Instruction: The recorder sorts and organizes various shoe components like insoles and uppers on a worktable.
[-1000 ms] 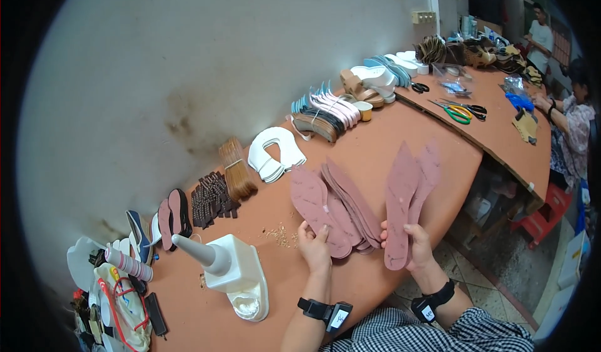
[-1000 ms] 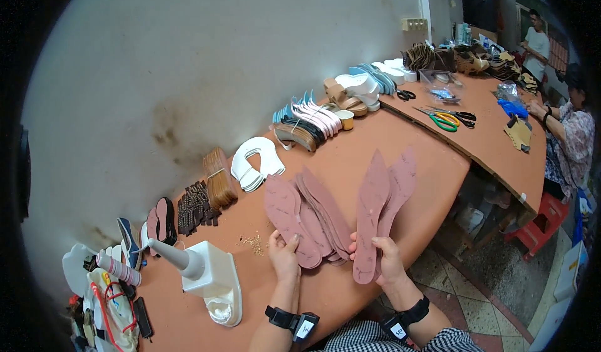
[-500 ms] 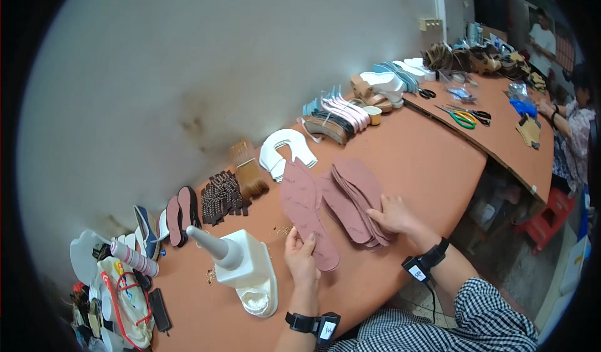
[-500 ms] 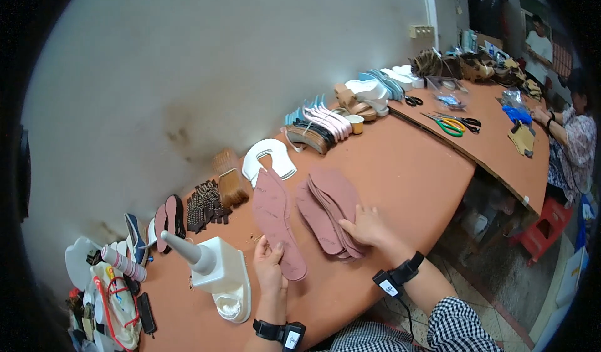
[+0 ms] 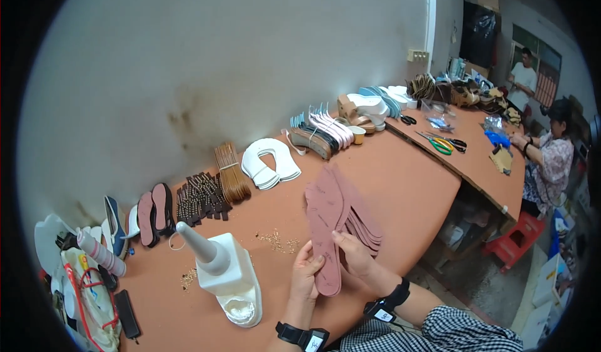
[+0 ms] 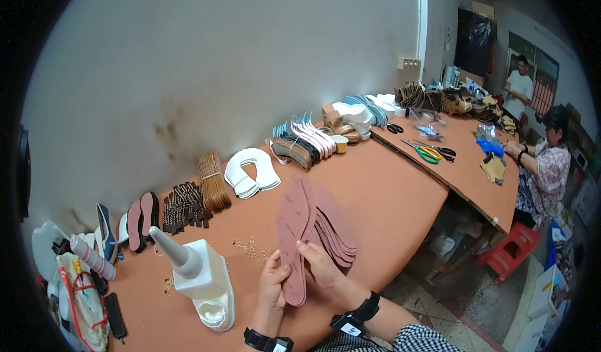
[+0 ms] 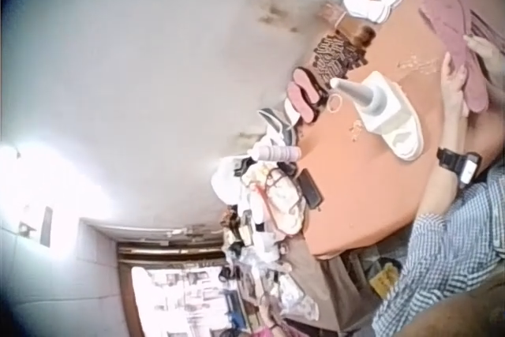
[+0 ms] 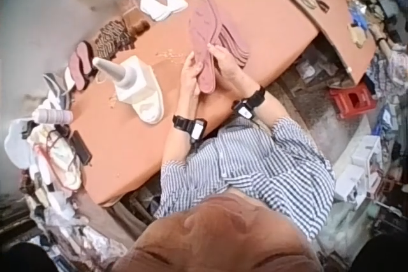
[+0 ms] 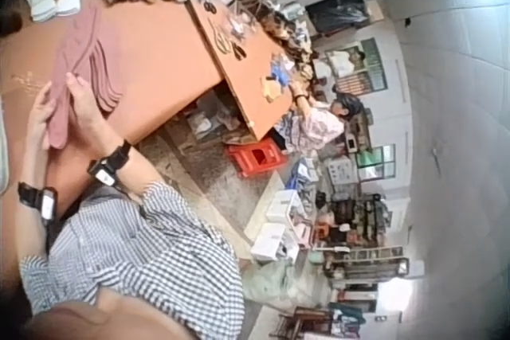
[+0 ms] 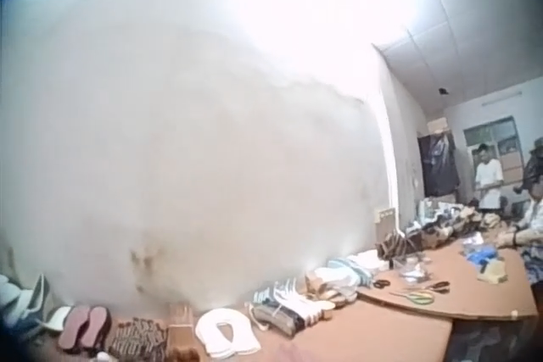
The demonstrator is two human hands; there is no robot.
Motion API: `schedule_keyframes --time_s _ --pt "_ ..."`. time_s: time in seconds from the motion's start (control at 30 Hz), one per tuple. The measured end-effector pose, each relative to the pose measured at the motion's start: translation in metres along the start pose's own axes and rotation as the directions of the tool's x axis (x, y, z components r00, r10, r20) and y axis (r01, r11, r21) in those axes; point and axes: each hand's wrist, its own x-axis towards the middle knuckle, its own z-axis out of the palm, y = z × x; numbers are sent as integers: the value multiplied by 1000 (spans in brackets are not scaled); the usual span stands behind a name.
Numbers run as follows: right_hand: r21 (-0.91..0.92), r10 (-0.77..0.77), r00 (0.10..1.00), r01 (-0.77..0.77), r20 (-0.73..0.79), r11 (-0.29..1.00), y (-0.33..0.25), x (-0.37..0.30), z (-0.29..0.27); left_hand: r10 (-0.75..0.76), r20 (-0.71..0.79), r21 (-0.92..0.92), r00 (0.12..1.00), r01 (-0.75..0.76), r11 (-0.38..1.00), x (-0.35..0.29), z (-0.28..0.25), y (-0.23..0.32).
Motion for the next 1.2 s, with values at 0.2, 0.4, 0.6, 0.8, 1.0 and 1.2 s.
schedule_keyframes --time_s 0.2,0.4,0.6,0.8,1.0,1.2 --pt "270 -41 995 65 -94 961 3 -3 7 -14 30 -63 999 16 998 2 5 -9" --pt "311 31 999 -43 44 949 -2 -10 6 121 -45 381 992 -95 920 -2 17 -9" --pt "-50 -117 977 110 -180 993 12 -24 14 371 221 918 902 -320 233 -11 18 -10" --pt "47 -99 980 108 -170 993 23 -24 4 316 135 835 939 -280 474 -2 0 -26" --pt "171 -65 985 92 -159 981 12 -23 5 206 96 663 974 -217 716 -6 13 -10" --pt "213 -21 1000 21 -2 977 -1 -25 7 261 141 641 955 -289 711 -7 4 -7"
